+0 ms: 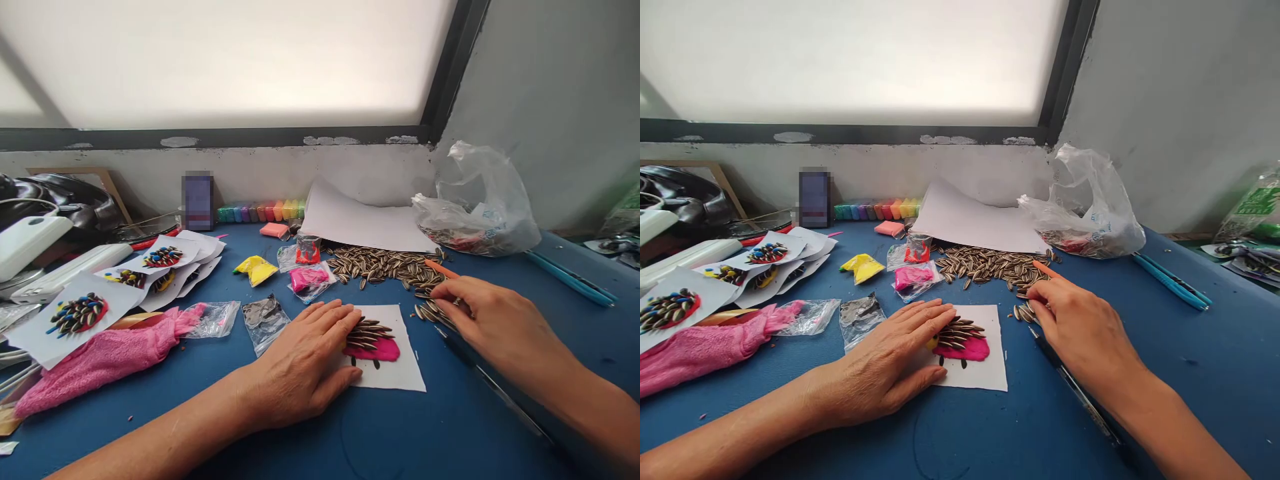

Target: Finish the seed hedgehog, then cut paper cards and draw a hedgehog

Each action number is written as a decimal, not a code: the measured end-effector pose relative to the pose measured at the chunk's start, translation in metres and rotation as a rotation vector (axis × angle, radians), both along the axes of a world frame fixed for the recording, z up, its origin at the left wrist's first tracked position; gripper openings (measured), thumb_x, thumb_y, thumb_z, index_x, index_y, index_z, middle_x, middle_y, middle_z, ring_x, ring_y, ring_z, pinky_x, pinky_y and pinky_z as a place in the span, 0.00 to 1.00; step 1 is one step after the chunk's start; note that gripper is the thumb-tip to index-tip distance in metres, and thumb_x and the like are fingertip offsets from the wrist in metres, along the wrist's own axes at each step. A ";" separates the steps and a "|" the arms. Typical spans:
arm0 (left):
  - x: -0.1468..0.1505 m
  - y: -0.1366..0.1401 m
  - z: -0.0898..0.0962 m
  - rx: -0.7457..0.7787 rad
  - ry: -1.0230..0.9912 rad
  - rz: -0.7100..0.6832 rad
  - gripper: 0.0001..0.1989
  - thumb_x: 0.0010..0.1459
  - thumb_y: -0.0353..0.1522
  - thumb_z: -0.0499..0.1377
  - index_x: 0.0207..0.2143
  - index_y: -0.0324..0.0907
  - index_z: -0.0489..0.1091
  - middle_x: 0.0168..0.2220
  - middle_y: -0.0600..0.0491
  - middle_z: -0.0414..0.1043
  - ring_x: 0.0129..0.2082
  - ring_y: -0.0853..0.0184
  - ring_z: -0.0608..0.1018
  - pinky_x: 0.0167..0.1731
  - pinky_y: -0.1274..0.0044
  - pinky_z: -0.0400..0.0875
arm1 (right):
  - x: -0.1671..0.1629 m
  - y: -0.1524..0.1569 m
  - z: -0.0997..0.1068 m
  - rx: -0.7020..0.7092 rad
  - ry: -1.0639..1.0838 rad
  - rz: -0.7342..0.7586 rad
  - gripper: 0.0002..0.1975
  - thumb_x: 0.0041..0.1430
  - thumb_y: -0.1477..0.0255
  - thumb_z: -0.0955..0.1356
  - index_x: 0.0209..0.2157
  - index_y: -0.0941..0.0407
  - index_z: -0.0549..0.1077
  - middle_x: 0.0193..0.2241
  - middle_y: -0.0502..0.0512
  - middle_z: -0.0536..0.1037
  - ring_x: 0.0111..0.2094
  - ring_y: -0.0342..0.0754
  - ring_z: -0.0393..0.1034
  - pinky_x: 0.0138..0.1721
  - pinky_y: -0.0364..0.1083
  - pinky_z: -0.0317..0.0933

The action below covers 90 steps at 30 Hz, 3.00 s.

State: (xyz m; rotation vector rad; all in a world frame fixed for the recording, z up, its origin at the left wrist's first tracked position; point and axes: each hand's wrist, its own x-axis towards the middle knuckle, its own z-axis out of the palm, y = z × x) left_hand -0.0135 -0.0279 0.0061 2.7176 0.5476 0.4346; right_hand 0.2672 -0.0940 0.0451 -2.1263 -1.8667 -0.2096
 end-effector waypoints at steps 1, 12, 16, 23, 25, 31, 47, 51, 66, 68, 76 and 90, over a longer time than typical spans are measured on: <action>0.000 0.000 0.000 -0.002 0.000 -0.001 0.31 0.66 0.39 0.55 0.67 0.39 0.51 0.67 0.42 0.58 0.67 0.54 0.60 0.66 0.59 0.55 | 0.004 0.001 0.000 -0.002 -0.018 -0.017 0.09 0.60 0.70 0.65 0.33 0.51 0.79 0.37 0.55 0.83 0.30 0.55 0.77 0.27 0.50 0.63; 0.000 -0.001 0.001 -0.030 0.012 0.007 0.32 0.66 0.38 0.56 0.68 0.41 0.50 0.68 0.42 0.56 0.68 0.52 0.60 0.67 0.56 0.54 | 0.010 0.004 -0.003 -0.057 -0.017 0.024 0.11 0.62 0.69 0.66 0.33 0.50 0.82 0.38 0.54 0.84 0.38 0.58 0.80 0.29 0.50 0.68; 0.000 -0.001 0.001 -0.027 0.019 0.011 0.32 0.66 0.38 0.56 0.68 0.41 0.50 0.68 0.43 0.56 0.68 0.53 0.60 0.67 0.56 0.54 | 0.007 0.011 -0.010 -0.024 -0.046 0.037 0.11 0.61 0.71 0.67 0.35 0.51 0.83 0.46 0.56 0.83 0.52 0.61 0.75 0.36 0.50 0.71; 0.001 0.000 0.000 -0.006 0.032 0.014 0.32 0.67 0.39 0.55 0.68 0.39 0.51 0.68 0.42 0.56 0.68 0.53 0.60 0.67 0.56 0.54 | 0.002 0.025 -0.016 -0.102 -0.076 0.034 0.12 0.63 0.73 0.64 0.31 0.53 0.80 0.46 0.58 0.82 0.55 0.62 0.72 0.38 0.51 0.71; 0.001 0.000 0.000 0.005 0.032 0.015 0.32 0.67 0.39 0.55 0.68 0.38 0.51 0.67 0.41 0.57 0.67 0.52 0.60 0.67 0.56 0.55 | 0.001 0.026 -0.016 -0.095 -0.066 0.038 0.12 0.64 0.73 0.63 0.30 0.54 0.78 0.46 0.60 0.81 0.56 0.63 0.71 0.40 0.52 0.70; 0.000 0.001 -0.001 0.021 0.003 -0.003 0.31 0.66 0.39 0.55 0.67 0.37 0.52 0.67 0.42 0.58 0.67 0.53 0.61 0.66 0.59 0.56 | -0.006 0.017 -0.003 -0.047 0.038 0.117 0.12 0.66 0.70 0.61 0.33 0.53 0.75 0.40 0.57 0.81 0.57 0.59 0.70 0.44 0.52 0.68; 0.000 0.000 0.002 0.005 0.023 0.011 0.32 0.66 0.39 0.56 0.67 0.38 0.52 0.67 0.43 0.58 0.67 0.54 0.61 0.67 0.59 0.56 | -0.013 -0.006 0.004 -0.038 0.331 0.155 0.11 0.60 0.61 0.65 0.33 0.48 0.79 0.30 0.48 0.82 0.28 0.50 0.76 0.28 0.50 0.68; -0.001 -0.001 0.002 0.000 0.031 0.012 0.32 0.66 0.40 0.55 0.67 0.38 0.52 0.67 0.43 0.57 0.68 0.54 0.60 0.67 0.59 0.55 | -0.016 -0.008 0.005 -0.093 0.401 0.133 0.13 0.60 0.59 0.65 0.35 0.48 0.79 0.30 0.49 0.82 0.27 0.50 0.75 0.26 0.49 0.66; 0.001 -0.001 0.002 -0.023 0.015 0.012 0.32 0.65 0.39 0.57 0.67 0.38 0.52 0.67 0.41 0.57 0.67 0.52 0.60 0.67 0.58 0.55 | -0.044 -0.014 0.001 -0.125 0.423 0.377 0.09 0.63 0.67 0.66 0.32 0.50 0.78 0.27 0.47 0.79 0.25 0.44 0.72 0.25 0.43 0.64; 0.001 -0.001 0.001 -0.028 0.005 0.010 0.32 0.65 0.38 0.57 0.67 0.38 0.52 0.67 0.41 0.57 0.67 0.53 0.60 0.67 0.58 0.54 | -0.046 -0.014 0.001 -0.112 0.411 0.392 0.09 0.63 0.68 0.66 0.31 0.50 0.78 0.27 0.49 0.79 0.25 0.44 0.72 0.24 0.43 0.63; 0.001 0.000 0.002 -0.036 0.007 0.008 0.32 0.65 0.38 0.57 0.67 0.38 0.52 0.66 0.41 0.58 0.67 0.53 0.61 0.67 0.58 0.55 | -0.049 -0.014 -0.001 -0.080 0.413 0.384 0.10 0.62 0.71 0.65 0.30 0.50 0.78 0.26 0.48 0.80 0.25 0.44 0.74 0.23 0.42 0.63; 0.001 0.000 0.000 -0.044 -0.004 0.010 0.32 0.65 0.38 0.57 0.67 0.40 0.51 0.67 0.41 0.58 0.67 0.52 0.61 0.66 0.57 0.54 | -0.052 -0.015 -0.011 0.017 0.329 0.420 0.09 0.63 0.71 0.65 0.34 0.50 0.78 0.28 0.49 0.81 0.26 0.46 0.76 0.25 0.45 0.66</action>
